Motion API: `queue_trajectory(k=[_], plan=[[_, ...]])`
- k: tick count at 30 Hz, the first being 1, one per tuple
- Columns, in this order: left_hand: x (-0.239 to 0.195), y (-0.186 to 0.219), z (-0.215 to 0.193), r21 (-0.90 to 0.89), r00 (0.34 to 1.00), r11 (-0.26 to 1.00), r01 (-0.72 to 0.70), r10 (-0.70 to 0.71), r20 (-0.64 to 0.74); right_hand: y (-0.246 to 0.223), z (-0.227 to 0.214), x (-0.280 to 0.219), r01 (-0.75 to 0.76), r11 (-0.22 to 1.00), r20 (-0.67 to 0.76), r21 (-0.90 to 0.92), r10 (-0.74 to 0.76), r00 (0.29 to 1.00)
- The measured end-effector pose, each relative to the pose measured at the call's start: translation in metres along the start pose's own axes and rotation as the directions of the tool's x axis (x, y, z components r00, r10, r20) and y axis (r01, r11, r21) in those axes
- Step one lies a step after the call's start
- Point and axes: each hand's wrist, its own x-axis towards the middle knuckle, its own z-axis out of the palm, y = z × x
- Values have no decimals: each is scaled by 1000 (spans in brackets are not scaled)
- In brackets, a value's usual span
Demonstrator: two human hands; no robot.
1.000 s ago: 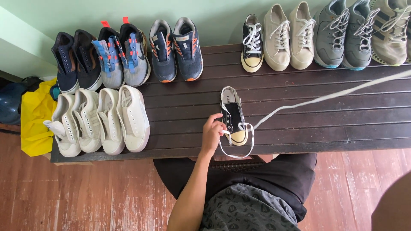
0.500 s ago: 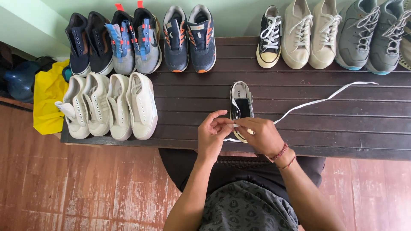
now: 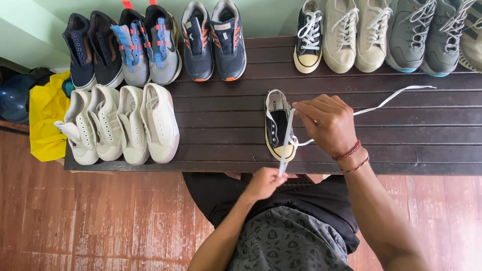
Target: The person laces a black and white sneaker by threading a white shoelace through the eyelets. They pull the laces tight and tie a knot at the top of the shoe. The task is performed on a wooden bench with other shoes visible in the background.
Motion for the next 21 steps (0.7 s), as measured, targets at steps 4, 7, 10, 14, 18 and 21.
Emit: queue_trajectory(k=[4,7,10,14,18,21], plan=[[-8,62,33,-128,988,992,-24,43,150,4,-1,1,18,999,-56,-32,-20,998],[-19,87,40,-216,987,971,-105,129,98,4,-10,7,25,996,-108,-80,-34,994],[-22,102,22,-296,982,936,-190,180,-62,5,-18,13,50,995,-219,-91,-69,973],[-29,110,-6,-286,911,890,-354,259,-320,4,-21,20,142,990,-321,-21,-141,936],[-41,103,-23,-198,882,927,-319,213,-420,-3,-22,31,214,977,-380,-9,-201,903],[-44,97,-35,-163,871,937,-308,209,-445,-18,-22,53,304,953,-418,2,-275,866]])
